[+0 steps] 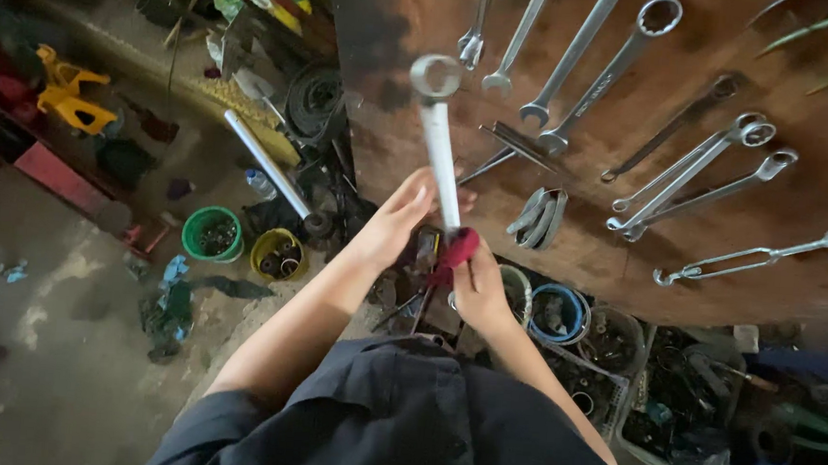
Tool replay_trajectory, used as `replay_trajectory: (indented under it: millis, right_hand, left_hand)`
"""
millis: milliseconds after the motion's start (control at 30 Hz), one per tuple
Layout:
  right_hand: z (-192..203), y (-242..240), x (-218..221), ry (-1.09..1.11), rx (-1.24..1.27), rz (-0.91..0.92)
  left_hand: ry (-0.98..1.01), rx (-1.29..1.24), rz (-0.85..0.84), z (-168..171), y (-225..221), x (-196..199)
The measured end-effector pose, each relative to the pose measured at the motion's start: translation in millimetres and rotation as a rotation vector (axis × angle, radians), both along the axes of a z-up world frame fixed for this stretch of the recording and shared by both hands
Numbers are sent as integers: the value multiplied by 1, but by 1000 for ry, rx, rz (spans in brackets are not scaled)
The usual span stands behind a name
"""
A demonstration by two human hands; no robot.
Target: Wiping and organizing wrenches on a tool board in a workshop.
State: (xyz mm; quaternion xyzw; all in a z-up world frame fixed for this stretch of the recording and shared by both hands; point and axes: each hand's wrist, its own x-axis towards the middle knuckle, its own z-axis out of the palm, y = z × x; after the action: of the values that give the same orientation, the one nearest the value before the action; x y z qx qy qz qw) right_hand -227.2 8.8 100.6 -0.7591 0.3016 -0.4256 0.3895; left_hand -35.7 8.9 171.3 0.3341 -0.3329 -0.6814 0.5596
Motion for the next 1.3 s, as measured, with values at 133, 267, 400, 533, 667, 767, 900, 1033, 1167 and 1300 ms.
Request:
replay_trajectory:
  millis: [133,267,400,533,667,767,900,1033,1167,1300]
  right_hand:
    - [22,5,12,108,38,76]
    - [26,1,6,297,-53,167]
    - [43,-4,-10,329,-252,234]
    - [30,-12,-26,-9,286,203]
    - [3,-14,-48,-394,662,218]
    - [34,-6,-41,5,36,242]
    - [78,-1,-24,270,-155,191]
    - [67,-4,-20,347,-195,290]
    - [62,-1,-13,165,-168,434]
    - [53,6,-7,109,-151,395]
  left_hand:
    - [303,-73,209,-21,-8,-10]
    - [507,-78,290,-3,-6,-3]
    - [447,-185,392,10,-8,24]
    - [469,-294,429,19,-4,40]
    - [627,-235,499,18,-5,49]
    - [725,-206,548,9,-7,50]
    - [730,-174,575,13,-5,42]
    - [681,-116,530,24,1,32]
    - [640,-92,484,29,3,34]
    - [669,-95,459,22,4,40]
